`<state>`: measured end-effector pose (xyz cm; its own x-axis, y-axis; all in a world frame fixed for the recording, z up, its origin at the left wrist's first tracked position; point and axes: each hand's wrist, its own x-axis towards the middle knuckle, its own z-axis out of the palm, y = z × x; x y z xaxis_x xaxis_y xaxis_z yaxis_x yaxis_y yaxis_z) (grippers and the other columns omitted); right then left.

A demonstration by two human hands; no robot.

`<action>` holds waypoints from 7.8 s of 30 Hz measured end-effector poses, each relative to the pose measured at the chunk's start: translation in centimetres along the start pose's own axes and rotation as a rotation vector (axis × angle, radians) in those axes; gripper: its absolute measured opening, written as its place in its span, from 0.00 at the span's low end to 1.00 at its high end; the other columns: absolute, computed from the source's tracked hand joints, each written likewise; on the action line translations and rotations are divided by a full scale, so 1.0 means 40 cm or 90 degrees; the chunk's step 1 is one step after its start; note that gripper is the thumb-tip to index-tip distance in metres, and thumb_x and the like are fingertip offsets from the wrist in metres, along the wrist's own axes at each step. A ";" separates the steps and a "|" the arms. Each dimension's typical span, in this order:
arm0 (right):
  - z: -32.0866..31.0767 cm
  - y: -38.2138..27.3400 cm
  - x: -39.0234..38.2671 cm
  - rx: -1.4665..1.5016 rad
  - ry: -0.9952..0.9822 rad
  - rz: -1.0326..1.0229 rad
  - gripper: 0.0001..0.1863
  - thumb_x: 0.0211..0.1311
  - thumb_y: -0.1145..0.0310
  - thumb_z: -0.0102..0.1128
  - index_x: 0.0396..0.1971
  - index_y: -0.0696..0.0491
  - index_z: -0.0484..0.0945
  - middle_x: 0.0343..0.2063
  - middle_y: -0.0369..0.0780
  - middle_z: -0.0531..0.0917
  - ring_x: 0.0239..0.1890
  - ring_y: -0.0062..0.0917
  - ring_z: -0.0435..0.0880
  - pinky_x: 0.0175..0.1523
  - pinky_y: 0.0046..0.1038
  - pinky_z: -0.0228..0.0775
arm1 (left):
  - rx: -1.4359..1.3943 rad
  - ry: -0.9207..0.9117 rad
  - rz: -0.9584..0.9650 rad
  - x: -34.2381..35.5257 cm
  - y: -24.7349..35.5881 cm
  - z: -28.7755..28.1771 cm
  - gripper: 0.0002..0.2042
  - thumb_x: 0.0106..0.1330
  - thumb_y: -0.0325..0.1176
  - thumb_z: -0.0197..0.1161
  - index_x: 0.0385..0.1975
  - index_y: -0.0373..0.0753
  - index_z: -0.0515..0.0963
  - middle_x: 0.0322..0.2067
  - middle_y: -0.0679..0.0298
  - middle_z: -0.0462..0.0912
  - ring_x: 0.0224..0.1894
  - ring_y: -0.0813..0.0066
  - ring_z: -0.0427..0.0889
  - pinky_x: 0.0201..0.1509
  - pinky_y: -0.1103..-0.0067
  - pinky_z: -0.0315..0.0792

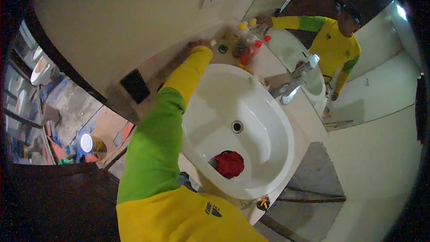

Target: The person measures a rectangular opening in a tiled wall with a tape measure and then uses a hammer and a white pipe segment to strike the inner edges of the opening.

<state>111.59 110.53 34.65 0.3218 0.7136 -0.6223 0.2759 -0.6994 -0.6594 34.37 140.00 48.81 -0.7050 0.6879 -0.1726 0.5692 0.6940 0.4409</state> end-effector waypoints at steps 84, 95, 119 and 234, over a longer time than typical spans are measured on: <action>0.449 1.100 -0.969 -1.547 -0.325 -0.415 0.22 0.59 0.52 0.44 0.49 0.48 0.69 0.33 0.40 0.78 0.26 0.35 0.77 0.25 0.39 0.69 | -0.738 0.256 -1.517 -4.084 -1.035 1.952 0.21 0.42 0.32 0.69 0.38 0.39 0.71 0.40 0.53 0.73 0.44 0.53 0.73 0.48 0.67 0.67; 0.392 1.350 -1.166 -1.582 -0.762 -0.528 0.24 0.59 0.51 0.48 0.52 0.48 0.65 0.43 0.43 0.77 0.33 0.38 0.78 0.31 0.43 0.70 | -0.327 0.360 -1.815 -4.213 -0.727 1.553 0.20 0.39 0.30 0.71 0.34 0.38 0.71 0.37 0.51 0.72 0.41 0.49 0.73 0.43 0.65 0.71; 0.540 2.140 -1.405 -1.460 -1.074 0.224 0.31 0.58 0.42 0.47 0.53 0.49 0.61 0.38 0.43 0.77 0.33 0.36 0.78 0.33 0.41 0.72 | -0.102 0.863 -1.006 -3.769 -1.475 0.777 0.14 0.46 0.29 0.66 0.33 0.36 0.73 0.31 0.51 0.73 0.35 0.49 0.73 0.39 0.66 0.68; 1.010 1.717 -1.468 -0.675 -1.219 -0.613 0.22 0.48 0.64 0.66 0.42 0.55 0.71 0.18 0.36 0.73 0.13 0.21 0.70 0.19 0.24 0.64 | -0.775 0.853 -0.681 -3.468 -2.077 0.921 0.17 0.60 0.44 0.59 0.40 0.39 0.68 0.20 0.69 0.69 0.16 0.82 0.68 0.18 0.83 0.65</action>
<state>75.03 22.21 8.86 -0.8065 -0.4828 -0.3413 0.1582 0.3800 -0.9113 100.47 -5.24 3.68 -0.6093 -0.7142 -0.3445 -0.2746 -0.2175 0.9366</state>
